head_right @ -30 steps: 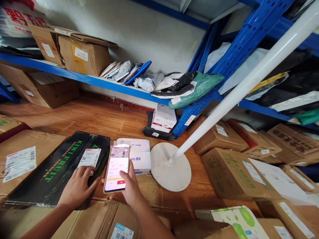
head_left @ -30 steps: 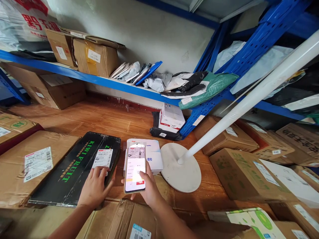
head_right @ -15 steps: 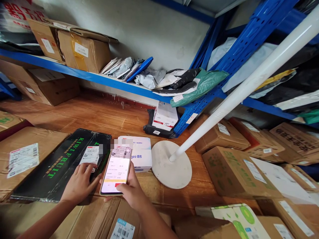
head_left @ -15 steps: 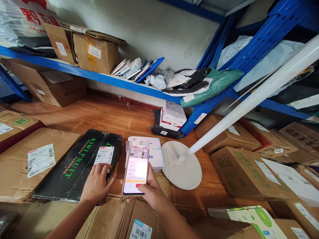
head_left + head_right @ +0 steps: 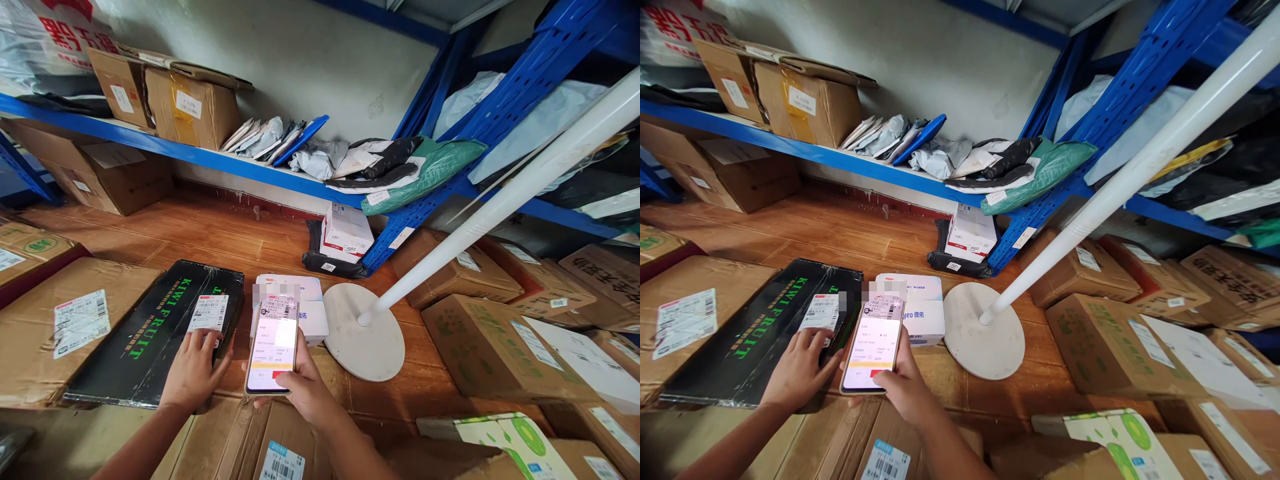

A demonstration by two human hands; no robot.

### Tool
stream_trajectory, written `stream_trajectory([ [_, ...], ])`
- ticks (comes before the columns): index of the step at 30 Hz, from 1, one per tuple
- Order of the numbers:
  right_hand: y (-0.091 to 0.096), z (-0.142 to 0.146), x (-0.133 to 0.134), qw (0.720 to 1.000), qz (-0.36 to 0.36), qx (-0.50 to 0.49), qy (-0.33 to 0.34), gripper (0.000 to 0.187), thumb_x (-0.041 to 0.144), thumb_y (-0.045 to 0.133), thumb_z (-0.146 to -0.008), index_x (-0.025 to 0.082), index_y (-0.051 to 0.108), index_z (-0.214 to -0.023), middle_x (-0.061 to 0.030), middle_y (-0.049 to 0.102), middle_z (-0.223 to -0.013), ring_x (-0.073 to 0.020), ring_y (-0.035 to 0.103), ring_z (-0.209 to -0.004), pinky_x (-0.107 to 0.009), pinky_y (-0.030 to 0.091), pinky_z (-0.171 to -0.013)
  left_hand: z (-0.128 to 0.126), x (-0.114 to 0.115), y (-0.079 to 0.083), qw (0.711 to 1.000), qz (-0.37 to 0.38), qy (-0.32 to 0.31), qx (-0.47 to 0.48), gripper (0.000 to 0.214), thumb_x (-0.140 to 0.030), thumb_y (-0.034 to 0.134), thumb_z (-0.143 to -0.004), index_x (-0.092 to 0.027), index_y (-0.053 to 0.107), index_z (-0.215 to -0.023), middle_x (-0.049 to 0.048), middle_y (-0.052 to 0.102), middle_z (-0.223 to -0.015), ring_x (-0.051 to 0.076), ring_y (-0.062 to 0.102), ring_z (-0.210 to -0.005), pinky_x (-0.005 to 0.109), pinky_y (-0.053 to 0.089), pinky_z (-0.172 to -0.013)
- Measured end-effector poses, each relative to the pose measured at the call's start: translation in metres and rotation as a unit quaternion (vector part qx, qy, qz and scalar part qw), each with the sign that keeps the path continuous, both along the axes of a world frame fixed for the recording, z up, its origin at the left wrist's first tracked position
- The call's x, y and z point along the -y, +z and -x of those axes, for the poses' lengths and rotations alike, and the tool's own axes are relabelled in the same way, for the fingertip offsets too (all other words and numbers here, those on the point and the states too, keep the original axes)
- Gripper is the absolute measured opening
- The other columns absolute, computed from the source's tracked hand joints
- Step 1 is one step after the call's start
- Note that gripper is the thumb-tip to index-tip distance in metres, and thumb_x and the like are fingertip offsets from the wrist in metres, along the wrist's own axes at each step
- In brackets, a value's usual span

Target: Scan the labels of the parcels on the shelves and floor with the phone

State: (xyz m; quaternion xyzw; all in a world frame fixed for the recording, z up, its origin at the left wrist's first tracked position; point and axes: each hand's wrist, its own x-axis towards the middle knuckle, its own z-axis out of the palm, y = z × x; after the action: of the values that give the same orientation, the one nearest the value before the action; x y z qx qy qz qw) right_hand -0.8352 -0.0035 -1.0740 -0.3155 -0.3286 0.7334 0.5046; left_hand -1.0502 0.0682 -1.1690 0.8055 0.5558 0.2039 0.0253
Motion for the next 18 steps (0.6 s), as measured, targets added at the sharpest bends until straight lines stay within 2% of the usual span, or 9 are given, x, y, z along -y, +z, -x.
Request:
stream_trajectory([
  [5, 0.000, -0.001, 0.000, 1.000, 0.006, 0.005, 0.000, 0.081, 0.009, 0.054, -0.070, 0.031, 0.016, -0.138, -0.0054, 0.064, -0.121, -0.0227, 0.068, -0.099, -0.036, 0.060, -0.068, 0.002, 0.002, 0.000, 1.000, -0.002, -0.001, -0.004, 0.034, -0.046, 0.046, -0.085, -0.017, 0.059, -0.096, 0.0125, 0.055, -0.098, 0.029, 0.049, -0.095, 0.046, 0.046, -0.087],
  [8, -0.004, 0.004, 0.002, 1.000, 0.011, -0.019, 0.006, 0.083, 0.016, 0.060, -0.069, 0.031, 0.016, -0.138, -0.0083, 0.062, -0.125, -0.0241, 0.069, -0.096, -0.034, 0.059, -0.063, -0.001, 0.001, 0.001, 1.000, -0.011, -0.005, -0.008, 0.032, -0.044, 0.047, -0.085, -0.016, 0.059, -0.094, 0.0125, 0.056, -0.097, 0.029, 0.050, -0.092, 0.045, 0.047, -0.085],
  [10, -0.012, 0.010, 0.007, 0.998, 0.022, -0.055, 0.006, 0.085, 0.022, 0.064, -0.067, 0.029, 0.018, -0.138, -0.0107, 0.062, -0.126, -0.0253, 0.070, -0.092, -0.031, 0.058, -0.057, -0.005, -0.001, 0.003, 0.999, -0.039, -0.012, -0.006, 0.029, -0.042, 0.047, -0.085, -0.016, 0.059, -0.093, 0.0116, 0.058, -0.095, 0.028, 0.052, -0.090, 0.045, 0.047, -0.084],
  [13, -0.030, 0.025, 0.022, 0.995, 0.053, -0.082, -0.022, 0.082, 0.031, 0.064, -0.067, 0.025, 0.022, -0.138, -0.0133, 0.066, -0.117, -0.0269, 0.071, -0.085, -0.024, 0.053, -0.044, -0.002, 0.003, 0.012, 0.991, -0.131, -0.015, 0.005, 0.020, -0.033, 0.048, -0.087, -0.017, 0.059, -0.091, 0.0091, 0.061, -0.089, 0.025, 0.056, -0.084, 0.047, 0.046, -0.087],
  [15, -0.043, 0.036, 0.036, 0.993, 0.075, -0.084, -0.036, 0.079, 0.038, 0.062, -0.070, 0.024, 0.024, -0.137, -0.0140, 0.069, -0.110, -0.0294, 0.072, -0.083, -0.024, 0.052, -0.040, 0.015, 0.021, 0.019, 0.986, -0.164, -0.015, 0.025, 0.015, -0.028, 0.049, -0.087, -0.018, 0.059, -0.091, 0.0085, 0.062, -0.086, 0.024, 0.058, -0.081, 0.044, 0.049, -0.081],
  [16, -0.050, 0.041, 0.043, 0.992, 0.086, -0.088, -0.035, 0.077, 0.041, 0.062, -0.070, 0.024, 0.026, -0.137, -0.0140, 0.070, -0.107, -0.0308, 0.072, -0.084, -0.024, 0.052, -0.039, 0.029, 0.037, 0.023, 0.986, -0.158, -0.028, 0.040, 0.014, -0.027, 0.049, -0.086, -0.019, 0.060, -0.091, 0.0081, 0.063, -0.085, 0.023, 0.059, -0.080, 0.041, 0.051, -0.076],
  [18, -0.060, 0.053, 0.055, 0.989, 0.107, -0.101, -0.023, 0.074, 0.046, 0.063, -0.071, 0.025, 0.032, -0.134, -0.0130, 0.070, -0.106, -0.0327, 0.072, -0.084, -0.025, 0.053, -0.038, 0.066, 0.079, 0.029, 0.990, -0.099, -0.068, 0.073, 0.014, -0.025, 0.050, -0.085, -0.025, 0.062, -0.092, 0.0064, 0.064, -0.086, 0.021, 0.060, -0.080, 0.036, 0.053, -0.069],
])
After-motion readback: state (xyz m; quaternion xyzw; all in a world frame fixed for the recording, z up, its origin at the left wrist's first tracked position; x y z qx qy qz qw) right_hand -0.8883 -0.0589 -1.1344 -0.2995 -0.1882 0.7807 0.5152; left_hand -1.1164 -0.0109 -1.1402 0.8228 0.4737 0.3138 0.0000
